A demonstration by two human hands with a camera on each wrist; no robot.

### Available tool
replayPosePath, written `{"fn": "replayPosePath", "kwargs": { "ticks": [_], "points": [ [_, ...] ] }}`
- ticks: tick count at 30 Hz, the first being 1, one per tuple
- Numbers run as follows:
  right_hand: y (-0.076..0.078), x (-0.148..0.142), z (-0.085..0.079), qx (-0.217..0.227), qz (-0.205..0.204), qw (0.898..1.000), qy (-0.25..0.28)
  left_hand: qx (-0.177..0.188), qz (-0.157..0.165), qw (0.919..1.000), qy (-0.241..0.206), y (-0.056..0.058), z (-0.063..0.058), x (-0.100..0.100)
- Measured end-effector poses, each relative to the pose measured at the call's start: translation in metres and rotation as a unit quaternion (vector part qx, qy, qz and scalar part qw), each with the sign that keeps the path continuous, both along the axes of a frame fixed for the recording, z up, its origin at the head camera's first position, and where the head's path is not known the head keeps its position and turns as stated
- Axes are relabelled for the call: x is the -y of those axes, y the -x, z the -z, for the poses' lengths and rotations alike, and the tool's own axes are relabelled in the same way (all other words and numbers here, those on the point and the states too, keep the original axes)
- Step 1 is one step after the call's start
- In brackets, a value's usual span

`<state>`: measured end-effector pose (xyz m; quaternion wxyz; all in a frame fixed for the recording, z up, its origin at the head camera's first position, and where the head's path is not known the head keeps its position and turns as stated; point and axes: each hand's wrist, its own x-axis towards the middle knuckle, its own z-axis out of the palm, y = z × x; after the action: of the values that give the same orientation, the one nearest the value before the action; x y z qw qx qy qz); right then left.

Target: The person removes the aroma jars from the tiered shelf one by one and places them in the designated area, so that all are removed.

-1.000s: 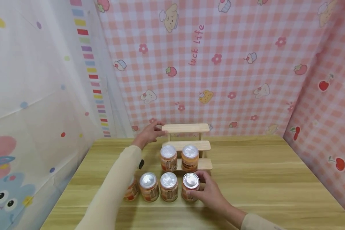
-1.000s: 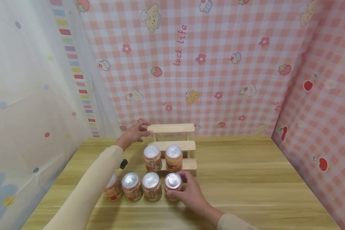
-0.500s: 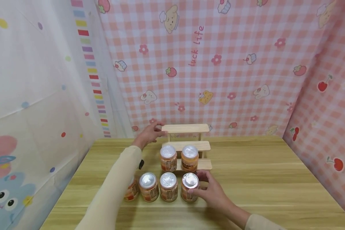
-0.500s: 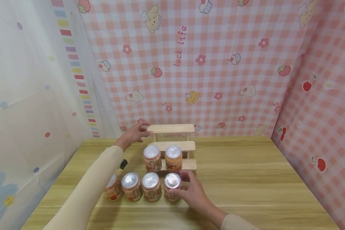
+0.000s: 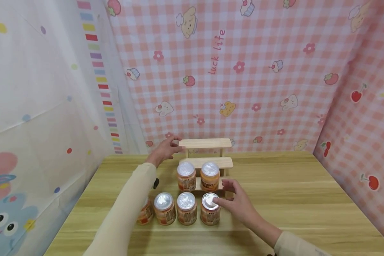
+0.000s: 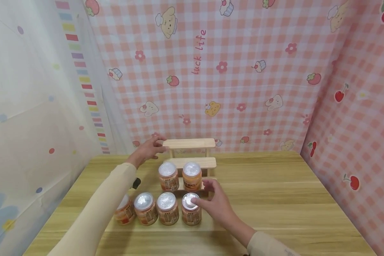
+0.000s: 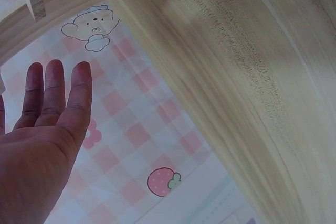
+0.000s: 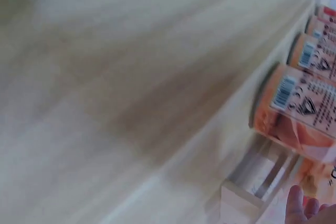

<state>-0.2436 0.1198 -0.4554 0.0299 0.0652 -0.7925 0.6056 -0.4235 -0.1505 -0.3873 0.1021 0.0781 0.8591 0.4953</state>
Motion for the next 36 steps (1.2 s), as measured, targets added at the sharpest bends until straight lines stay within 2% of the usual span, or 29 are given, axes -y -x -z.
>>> {"fn": "replayPosePath", "kwargs": {
  "ticks": [9, 15, 24, 36],
  "points": [
    [0.018, -0.003, -0.019, -0.042, 0.004, 0.999, 0.011, 0.003, -0.002, 1.0, -0.009, -0.001, -0.001, -0.001],
    [0.034, -0.002, -0.028, -0.039, 0.012, 0.999, 0.008, 0.005, -0.002, 0.9999, -0.012, 0.0, -0.001, -0.001],
    [0.052, 0.004, -0.028, -0.03, -0.009, 0.999, -0.009, 0.01, -0.005, 0.9998, -0.018, 0.0, 0.0, 0.001],
    [0.058, 0.013, -0.021, -0.027, -0.023, 0.999, -0.026, 0.011, -0.002, 0.9997, -0.023, -0.001, 0.0, 0.0]
  ]
}}
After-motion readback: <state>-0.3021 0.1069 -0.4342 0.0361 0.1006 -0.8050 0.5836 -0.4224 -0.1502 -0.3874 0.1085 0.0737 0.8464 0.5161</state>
